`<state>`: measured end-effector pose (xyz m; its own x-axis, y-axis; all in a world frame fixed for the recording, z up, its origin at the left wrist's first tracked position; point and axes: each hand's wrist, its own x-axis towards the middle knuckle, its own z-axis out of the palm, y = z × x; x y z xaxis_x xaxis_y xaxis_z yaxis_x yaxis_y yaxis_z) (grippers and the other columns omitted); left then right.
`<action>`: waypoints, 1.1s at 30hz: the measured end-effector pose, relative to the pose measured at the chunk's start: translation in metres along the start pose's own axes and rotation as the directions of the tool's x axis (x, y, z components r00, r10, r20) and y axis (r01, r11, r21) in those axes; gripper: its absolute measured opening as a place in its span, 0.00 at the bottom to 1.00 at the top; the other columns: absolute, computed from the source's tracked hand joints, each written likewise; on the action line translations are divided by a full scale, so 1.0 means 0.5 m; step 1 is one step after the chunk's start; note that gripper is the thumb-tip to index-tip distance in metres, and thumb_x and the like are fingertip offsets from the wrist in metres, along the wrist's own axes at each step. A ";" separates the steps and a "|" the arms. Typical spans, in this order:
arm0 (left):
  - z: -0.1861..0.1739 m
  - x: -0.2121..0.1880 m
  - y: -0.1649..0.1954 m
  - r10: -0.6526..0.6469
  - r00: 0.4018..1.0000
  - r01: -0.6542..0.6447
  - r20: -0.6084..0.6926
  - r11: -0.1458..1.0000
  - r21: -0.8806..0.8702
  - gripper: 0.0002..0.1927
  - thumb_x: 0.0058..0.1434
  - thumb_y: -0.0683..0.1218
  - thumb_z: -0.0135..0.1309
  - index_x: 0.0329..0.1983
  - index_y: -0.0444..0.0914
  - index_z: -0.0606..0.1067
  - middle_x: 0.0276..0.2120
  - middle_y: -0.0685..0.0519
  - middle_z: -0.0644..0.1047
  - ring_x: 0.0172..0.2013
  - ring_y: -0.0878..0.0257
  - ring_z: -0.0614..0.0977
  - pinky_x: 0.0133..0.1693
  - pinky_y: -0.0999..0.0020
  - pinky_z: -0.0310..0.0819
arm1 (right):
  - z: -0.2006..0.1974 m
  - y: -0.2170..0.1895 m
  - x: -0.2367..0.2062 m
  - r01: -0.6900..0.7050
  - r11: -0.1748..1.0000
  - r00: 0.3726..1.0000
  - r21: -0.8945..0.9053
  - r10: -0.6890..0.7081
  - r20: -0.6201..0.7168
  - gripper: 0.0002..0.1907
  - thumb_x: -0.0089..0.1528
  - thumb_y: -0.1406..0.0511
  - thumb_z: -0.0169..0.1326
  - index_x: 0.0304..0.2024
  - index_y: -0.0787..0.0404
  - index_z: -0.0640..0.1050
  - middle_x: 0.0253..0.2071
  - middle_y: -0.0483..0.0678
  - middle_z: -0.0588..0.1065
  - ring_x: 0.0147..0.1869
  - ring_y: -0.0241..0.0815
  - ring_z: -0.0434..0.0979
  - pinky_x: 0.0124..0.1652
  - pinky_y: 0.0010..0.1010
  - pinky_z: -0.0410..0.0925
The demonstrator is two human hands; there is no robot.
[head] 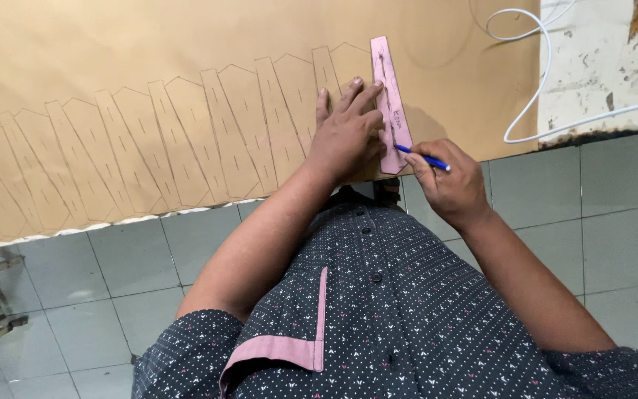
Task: The person holds a pink paper pattern piece on a kraft-paper pattern sheet and traces around and along it with a pen, repositioning the pattern piece and marking lines onto the paper. They briefly reach across the table before resuming tracing the pattern piece.
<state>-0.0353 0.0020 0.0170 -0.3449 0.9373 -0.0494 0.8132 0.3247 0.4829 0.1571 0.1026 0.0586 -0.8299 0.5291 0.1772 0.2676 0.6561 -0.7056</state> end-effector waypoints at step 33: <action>0.001 -0.008 -0.018 0.020 1.000 -0.022 -0.009 0.987 -0.160 0.13 0.52 0.55 0.67 0.35 0.48 0.77 0.72 0.57 0.63 0.74 0.53 0.56 0.70 0.32 0.33 | 0.042 0.068 0.164 0.042 0.994 0.991 0.105 -0.028 -0.131 0.08 0.72 0.66 0.60 0.51 0.64 0.78 0.46 0.54 0.79 0.47 0.50 0.82 0.47 0.36 0.73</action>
<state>-0.0412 -0.0046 0.0126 -0.3324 0.9426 -0.0317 0.7352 0.2800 0.6173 0.0878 0.1569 0.0350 -0.7660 0.5763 0.2849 0.1799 0.6176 -0.7656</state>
